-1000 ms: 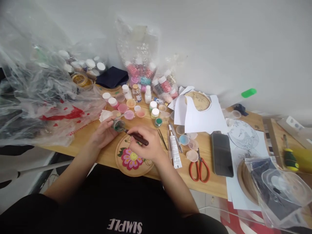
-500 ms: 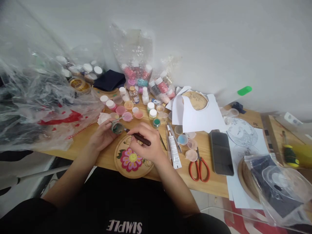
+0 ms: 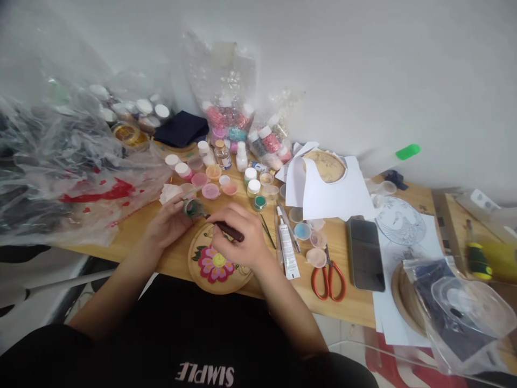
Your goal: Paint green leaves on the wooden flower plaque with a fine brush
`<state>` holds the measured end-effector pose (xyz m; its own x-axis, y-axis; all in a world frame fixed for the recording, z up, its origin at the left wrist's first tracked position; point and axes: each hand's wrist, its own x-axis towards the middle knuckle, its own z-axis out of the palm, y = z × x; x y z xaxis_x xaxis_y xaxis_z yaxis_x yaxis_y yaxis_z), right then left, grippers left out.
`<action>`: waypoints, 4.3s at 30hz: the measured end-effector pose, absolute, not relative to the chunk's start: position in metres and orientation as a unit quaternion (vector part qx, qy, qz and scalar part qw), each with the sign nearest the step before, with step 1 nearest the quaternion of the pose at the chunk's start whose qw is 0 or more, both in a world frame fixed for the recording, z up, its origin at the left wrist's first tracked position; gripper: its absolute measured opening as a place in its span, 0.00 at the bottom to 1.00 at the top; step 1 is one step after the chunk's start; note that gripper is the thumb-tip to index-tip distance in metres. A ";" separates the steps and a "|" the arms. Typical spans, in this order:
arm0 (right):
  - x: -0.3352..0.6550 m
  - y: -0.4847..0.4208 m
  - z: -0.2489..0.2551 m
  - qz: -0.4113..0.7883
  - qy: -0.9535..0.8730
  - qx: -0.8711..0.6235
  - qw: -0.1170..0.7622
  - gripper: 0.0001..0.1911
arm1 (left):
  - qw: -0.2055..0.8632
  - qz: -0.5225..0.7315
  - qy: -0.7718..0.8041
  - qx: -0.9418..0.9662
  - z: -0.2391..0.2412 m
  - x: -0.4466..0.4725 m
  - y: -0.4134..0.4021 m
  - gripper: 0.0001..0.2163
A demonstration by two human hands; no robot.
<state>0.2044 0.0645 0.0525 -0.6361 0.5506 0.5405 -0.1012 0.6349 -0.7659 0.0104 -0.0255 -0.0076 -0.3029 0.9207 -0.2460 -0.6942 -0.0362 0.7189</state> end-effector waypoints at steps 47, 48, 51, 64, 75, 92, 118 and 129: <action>0.202 0.068 0.044 0.502 -0.762 -0.169 0.373 0.15 | 0.567 0.715 0.389 0.126 -0.007 0.009 -0.026 0.10; 0.202 0.069 0.044 0.512 -0.753 -0.169 0.378 0.15 | 0.567 0.717 0.386 0.125 -0.007 0.009 -0.026 0.10; 0.202 0.071 0.043 0.540 -0.725 -0.175 0.390 0.13 | 0.573 0.718 0.377 0.119 -0.007 0.009 -0.026 0.11; 0.203 0.074 0.038 0.597 -0.675 -0.203 0.383 0.11 | 0.590 0.715 0.362 0.100 -0.004 0.009 -0.026 0.08; 0.200 0.076 0.037 0.625 -0.604 -0.207 0.449 0.11 | 0.590 0.730 0.342 0.050 -0.004 0.012 -0.024 0.05; 0.214 0.085 0.033 0.548 -0.752 -0.168 0.327 0.15 | 0.572 0.739 0.355 -0.010 0.009 0.015 -0.021 0.09; 0.210 0.083 0.026 0.545 -0.766 -0.156 0.303 0.20 | 0.573 0.736 0.356 -0.050 0.017 0.018 -0.019 0.11; 0.210 0.083 0.027 0.549 -0.763 -0.146 0.308 0.19 | 0.579 0.733 0.352 -0.055 0.016 0.017 -0.019 0.12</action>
<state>0.2097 0.0831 0.0274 -0.7683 0.5601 0.3100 -0.1154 0.3551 -0.9277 0.0167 -0.0188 0.0160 -0.3241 0.8105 -0.4879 -0.8875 -0.0819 0.4536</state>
